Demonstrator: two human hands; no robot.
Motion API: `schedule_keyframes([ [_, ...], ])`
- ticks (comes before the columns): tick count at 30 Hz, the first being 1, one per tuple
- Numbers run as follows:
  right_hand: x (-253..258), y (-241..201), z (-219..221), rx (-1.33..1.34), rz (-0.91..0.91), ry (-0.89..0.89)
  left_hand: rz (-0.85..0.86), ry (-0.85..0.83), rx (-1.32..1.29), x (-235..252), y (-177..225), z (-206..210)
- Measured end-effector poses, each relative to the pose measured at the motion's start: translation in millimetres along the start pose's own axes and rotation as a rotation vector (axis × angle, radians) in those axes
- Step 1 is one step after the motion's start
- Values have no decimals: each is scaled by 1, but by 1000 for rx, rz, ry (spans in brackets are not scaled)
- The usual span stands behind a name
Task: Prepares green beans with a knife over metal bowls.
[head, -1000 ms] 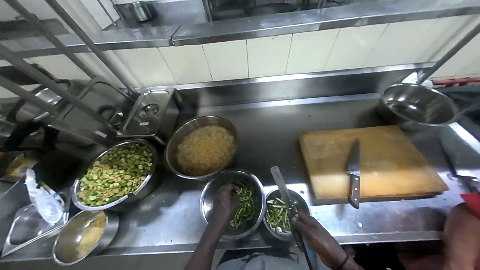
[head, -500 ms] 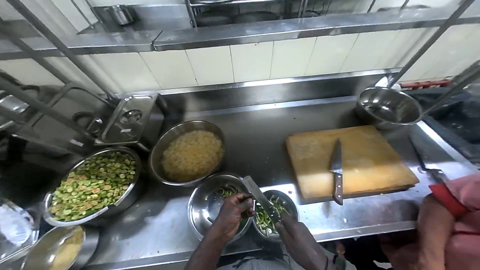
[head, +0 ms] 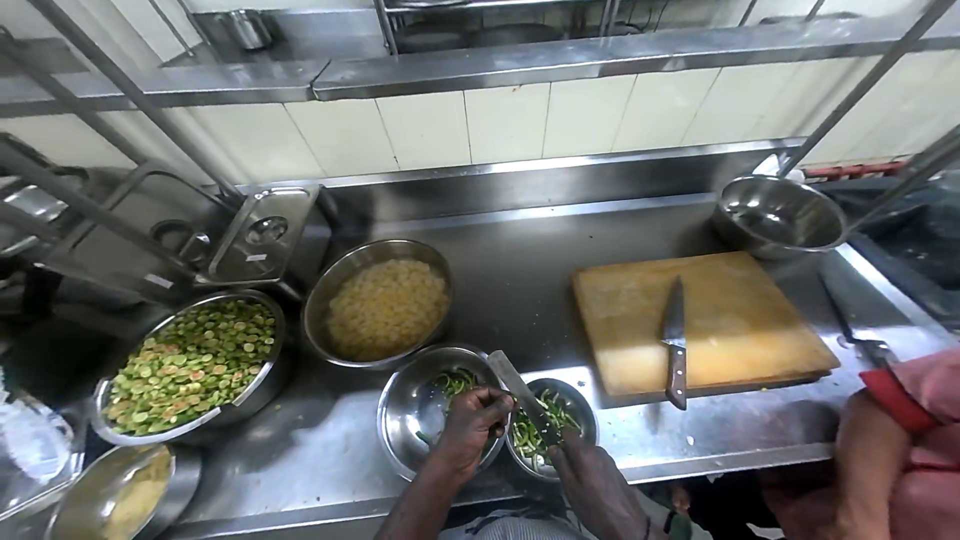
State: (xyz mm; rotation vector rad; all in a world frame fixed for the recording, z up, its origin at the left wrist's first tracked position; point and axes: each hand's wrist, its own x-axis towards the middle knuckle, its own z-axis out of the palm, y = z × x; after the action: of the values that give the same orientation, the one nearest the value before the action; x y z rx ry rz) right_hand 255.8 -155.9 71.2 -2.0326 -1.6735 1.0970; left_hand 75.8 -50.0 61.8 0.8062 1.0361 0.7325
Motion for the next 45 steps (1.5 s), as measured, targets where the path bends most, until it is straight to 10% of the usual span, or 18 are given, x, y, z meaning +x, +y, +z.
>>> schedule_keyframes([
  [14,13,-19,3,-1,-7,-64,-137,-134,-3,-2,-9,12],
  [23,15,-9,9,111,-53,195,-61,-81,-173,-7,-20,18],
  [36,6,-26,-8,-159,80,-166,-143,-50,9,-8,-12,10],
  [45,8,-9,5,66,5,51,-70,-44,-141,-10,-18,10],
])
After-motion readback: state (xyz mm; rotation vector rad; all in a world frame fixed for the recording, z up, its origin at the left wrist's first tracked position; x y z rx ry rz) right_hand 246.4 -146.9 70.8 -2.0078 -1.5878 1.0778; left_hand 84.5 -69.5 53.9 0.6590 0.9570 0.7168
